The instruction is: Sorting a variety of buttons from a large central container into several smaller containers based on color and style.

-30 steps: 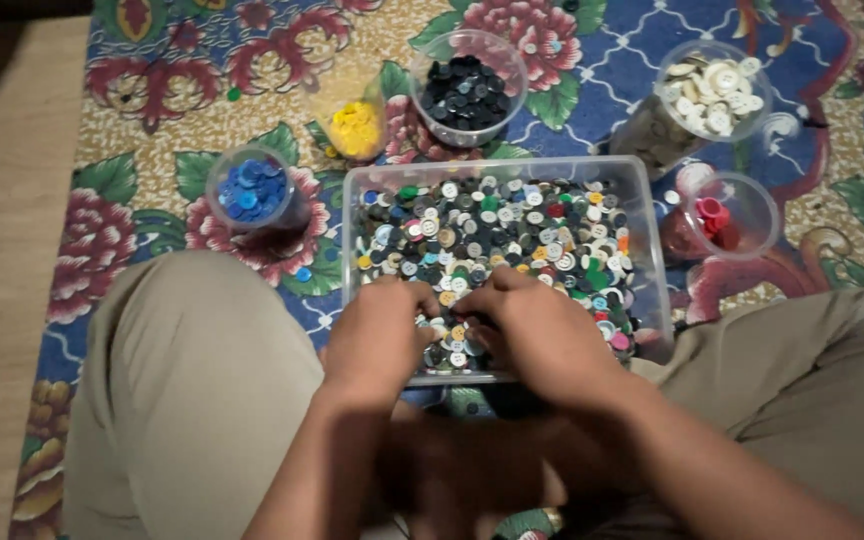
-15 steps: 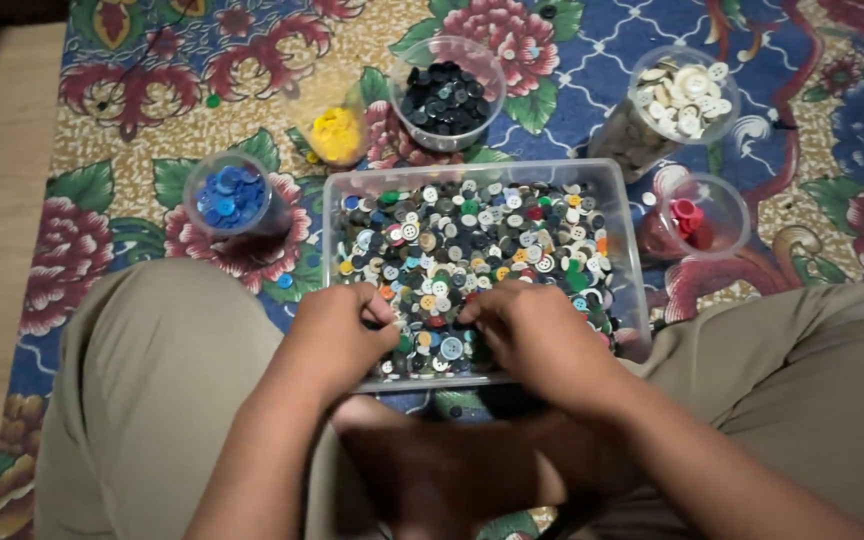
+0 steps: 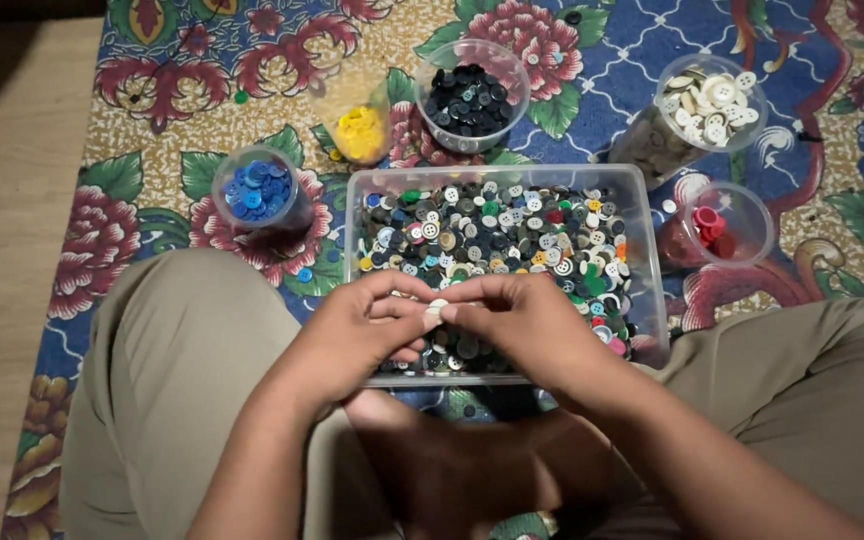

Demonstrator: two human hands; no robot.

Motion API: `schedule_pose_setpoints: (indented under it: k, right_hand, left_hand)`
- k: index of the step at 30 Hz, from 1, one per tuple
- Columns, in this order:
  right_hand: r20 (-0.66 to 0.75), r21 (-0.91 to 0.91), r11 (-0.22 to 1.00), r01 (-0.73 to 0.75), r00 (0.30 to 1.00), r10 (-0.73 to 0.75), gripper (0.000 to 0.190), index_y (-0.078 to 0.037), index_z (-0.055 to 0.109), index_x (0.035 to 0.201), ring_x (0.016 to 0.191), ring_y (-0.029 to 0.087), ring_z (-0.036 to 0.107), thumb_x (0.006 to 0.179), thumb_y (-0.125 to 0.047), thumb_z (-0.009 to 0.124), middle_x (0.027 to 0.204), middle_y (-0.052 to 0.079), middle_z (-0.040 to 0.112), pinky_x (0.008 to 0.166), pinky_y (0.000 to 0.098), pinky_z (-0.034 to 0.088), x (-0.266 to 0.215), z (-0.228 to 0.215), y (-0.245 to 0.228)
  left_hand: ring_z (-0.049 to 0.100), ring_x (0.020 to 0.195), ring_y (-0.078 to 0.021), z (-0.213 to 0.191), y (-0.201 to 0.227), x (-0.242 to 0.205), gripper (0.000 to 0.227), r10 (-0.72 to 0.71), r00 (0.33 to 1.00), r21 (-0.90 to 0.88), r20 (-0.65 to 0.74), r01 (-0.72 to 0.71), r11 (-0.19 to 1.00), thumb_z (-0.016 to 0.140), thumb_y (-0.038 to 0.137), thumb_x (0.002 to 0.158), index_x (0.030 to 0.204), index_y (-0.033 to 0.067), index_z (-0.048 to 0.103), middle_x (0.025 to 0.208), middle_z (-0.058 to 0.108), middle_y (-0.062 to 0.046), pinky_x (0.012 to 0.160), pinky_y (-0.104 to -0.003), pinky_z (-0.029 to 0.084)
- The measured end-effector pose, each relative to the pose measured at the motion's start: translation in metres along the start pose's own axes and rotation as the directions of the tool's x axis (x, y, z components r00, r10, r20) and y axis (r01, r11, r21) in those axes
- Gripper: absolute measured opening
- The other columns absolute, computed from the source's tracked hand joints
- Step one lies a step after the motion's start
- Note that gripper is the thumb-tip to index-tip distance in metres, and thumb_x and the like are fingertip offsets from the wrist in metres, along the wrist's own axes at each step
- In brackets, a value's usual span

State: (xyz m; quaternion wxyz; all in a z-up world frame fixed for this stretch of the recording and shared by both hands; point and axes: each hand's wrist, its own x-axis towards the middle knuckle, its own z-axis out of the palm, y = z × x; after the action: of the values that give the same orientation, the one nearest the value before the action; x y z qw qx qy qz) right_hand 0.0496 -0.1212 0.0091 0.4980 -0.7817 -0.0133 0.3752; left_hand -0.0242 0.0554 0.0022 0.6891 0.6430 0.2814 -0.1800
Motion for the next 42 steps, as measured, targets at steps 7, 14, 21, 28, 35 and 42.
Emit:
schedule_pose_setpoints:
  k: [7,14,21,28,35,42]
  right_hand:
    - [-0.049,0.314,0.943,-0.11,0.99,0.132,0.039,0.008,0.074,0.12,0.093,0.026,0.075,0.084,-0.007,0.078,0.098,0.024,0.076,0.087,0.0348,0.062,-0.007,0.002,0.005]
    - [-0.092,0.668,0.717,-0.2,0.934,0.346,0.047,0.006,0.062,0.138,0.121,0.024,0.063,0.094,-0.009,0.066,0.127,0.017,0.066,0.115,0.0405,0.045,-0.021,-0.012,0.006]
    - [-0.185,0.821,0.564,-0.09,0.893,0.411,0.04,0.0,0.065,0.137,0.106,0.015,0.064,0.099,-0.01,0.062,0.106,0.006,0.058,0.102,0.0277,0.054,-0.024,-0.038,0.012]
    - [-0.201,0.937,0.349,0.029,0.862,0.466,0.023,0.006,0.058,0.117,0.102,0.016,0.073,0.104,-0.012,0.057,0.116,0.015,0.066,0.085,0.0163,0.062,0.009,-0.078,0.049]
    - [-0.369,0.924,0.272,0.268,0.809,0.458,0.02,0.002,0.064,0.117,0.097,0.014,0.075,0.103,-0.009,0.056,0.115,0.013,0.065,0.087,0.0175,0.071,0.021,-0.124,-0.03]
    - [-0.473,0.872,0.072,0.485,0.793,0.384,0.046,0.018,0.052,0.138,0.131,0.039,0.066,0.093,0.013,0.045,0.141,0.031,0.049,0.115,0.0436,0.058,0.045,-0.155,-0.034]
  left_hand:
    - [0.072,0.079,-0.017,0.025,-0.008,0.012,0.032,0.07,0.997,0.04,-0.026,-0.069,0.997,0.076,0.009,0.086,0.117,0.0026,0.071,0.102,0.078,-0.02,0.071,-0.027,0.066]
    - [0.078,0.079,-0.0128,0.054,-0.009,0.028,0.034,0.161,0.984,0.192,-0.074,-0.145,0.971,0.086,0.018,0.077,0.111,0.0151,0.079,0.107,0.082,-0.009,0.065,-0.026,0.066]
    - [0.08,0.091,-0.02,0.062,-0.008,0.02,0.039,0.128,0.991,0.247,-0.045,-0.113,0.962,0.083,0.022,0.08,0.117,0.0137,0.077,0.114,0.081,-0.012,0.071,-0.03,0.065]
    - [0.072,0.077,-0.0098,0.065,-0.029,0.02,0.04,0.1,0.994,0.293,-0.034,-0.086,0.952,0.078,0.017,0.081,0.12,0.012,0.075,0.109,0.081,-0.001,0.068,-0.023,0.059]
    - [0.067,0.075,-0.0105,0.065,-0.035,0.029,0.037,0.096,0.995,0.243,-0.014,-0.09,0.966,0.077,0.016,0.082,0.119,0.0085,0.075,0.103,0.079,-0.003,0.068,-0.022,0.056]
    - [0.066,0.073,-0.0102,0.064,-0.039,0.031,0.036,0.093,0.996,0.276,-0.003,-0.089,0.957,0.077,0.018,0.082,0.118,0.0101,0.075,0.1,0.078,-0.002,0.068,-0.023,0.056]
